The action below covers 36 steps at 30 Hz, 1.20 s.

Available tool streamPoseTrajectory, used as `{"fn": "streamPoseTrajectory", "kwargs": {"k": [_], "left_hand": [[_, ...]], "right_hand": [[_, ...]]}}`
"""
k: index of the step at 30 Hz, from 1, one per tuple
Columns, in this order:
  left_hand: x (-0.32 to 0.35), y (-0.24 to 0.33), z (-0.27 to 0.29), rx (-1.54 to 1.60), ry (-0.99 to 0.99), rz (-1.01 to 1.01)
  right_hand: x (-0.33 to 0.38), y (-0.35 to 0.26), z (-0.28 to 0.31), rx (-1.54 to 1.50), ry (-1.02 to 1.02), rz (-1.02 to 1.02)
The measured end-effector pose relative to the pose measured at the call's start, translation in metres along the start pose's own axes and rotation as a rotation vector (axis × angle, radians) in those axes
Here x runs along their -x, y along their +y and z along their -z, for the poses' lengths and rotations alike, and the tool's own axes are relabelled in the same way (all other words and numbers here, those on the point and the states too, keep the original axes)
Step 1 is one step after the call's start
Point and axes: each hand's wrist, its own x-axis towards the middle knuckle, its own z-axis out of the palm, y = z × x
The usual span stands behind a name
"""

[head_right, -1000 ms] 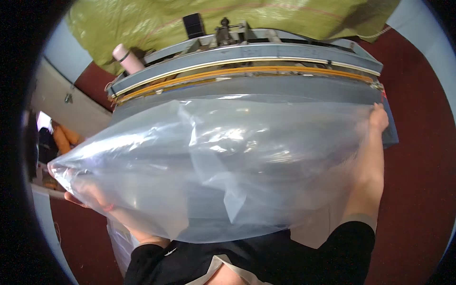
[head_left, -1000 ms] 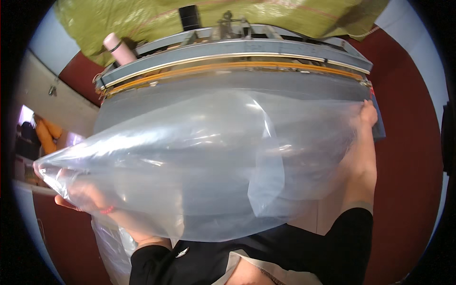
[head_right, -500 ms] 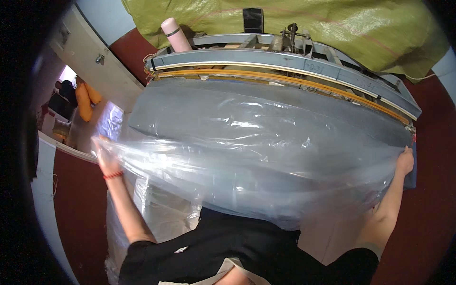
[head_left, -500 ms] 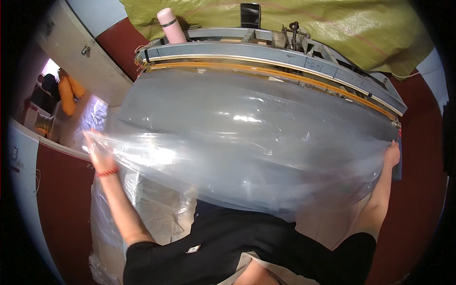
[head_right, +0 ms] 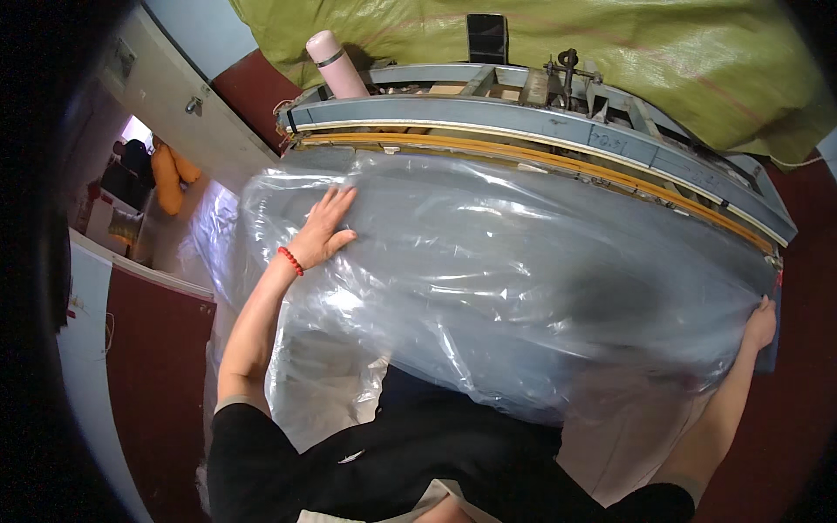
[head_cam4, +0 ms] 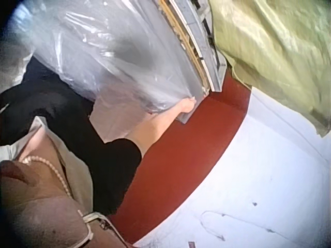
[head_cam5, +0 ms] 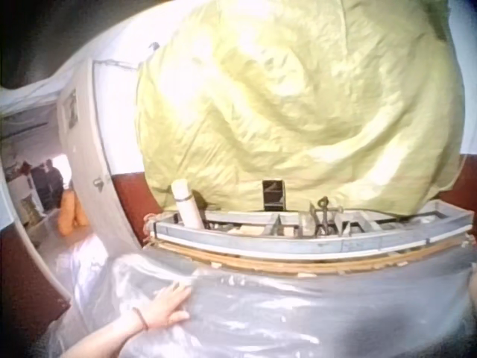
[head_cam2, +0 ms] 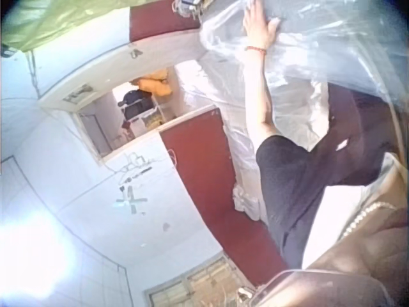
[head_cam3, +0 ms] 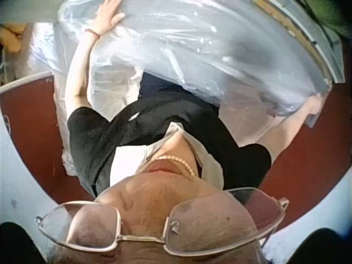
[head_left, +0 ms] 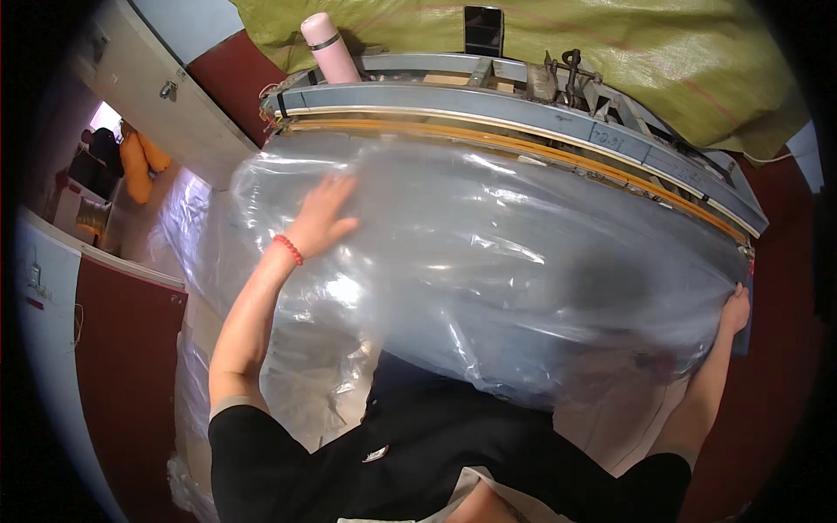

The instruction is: Wrapping and sealing a large machine component with a plastic sheet using a heat sealer.

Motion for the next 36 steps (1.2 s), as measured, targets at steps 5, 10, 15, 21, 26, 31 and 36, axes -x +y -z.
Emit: {"fn": "streamPoseTrajectory", "kwargs": {"k": [5, 10, 15, 21, 26, 31, 36], "left_hand": [[0.019, -0.050, -0.011, -0.058, 0.022, 0.323], [-0.020, -0.018, -0.020, 0.023, 0.151, -0.007], [-0.023, 0.002, -0.036, 0.053, 0.157, -0.100], [-0.018, 0.002, -0.041, -0.045, 0.284, -0.113], [-0.043, 0.005, -0.043, -0.118, 0.411, -0.079], [-0.061, 0.007, -0.044, -0.106, 0.535, 0.049], [-0.071, 0.007, -0.054, 0.052, 0.551, 0.188]], "right_hand": [[-0.003, 0.003, -0.004, -0.001, -0.017, 0.003], [-0.006, 0.004, -0.004, -0.017, -0.041, 0.013], [-0.006, 0.007, -0.005, -0.017, -0.032, -0.040], [-0.039, 0.062, -0.049, -0.243, 0.058, -0.021], [-0.052, 0.113, -0.029, -1.149, -0.170, -0.071], [-0.017, 0.119, 0.056, -1.370, -0.083, -0.229], [-0.002, 0.125, 0.080, -1.482, 0.010, -0.292]]}}
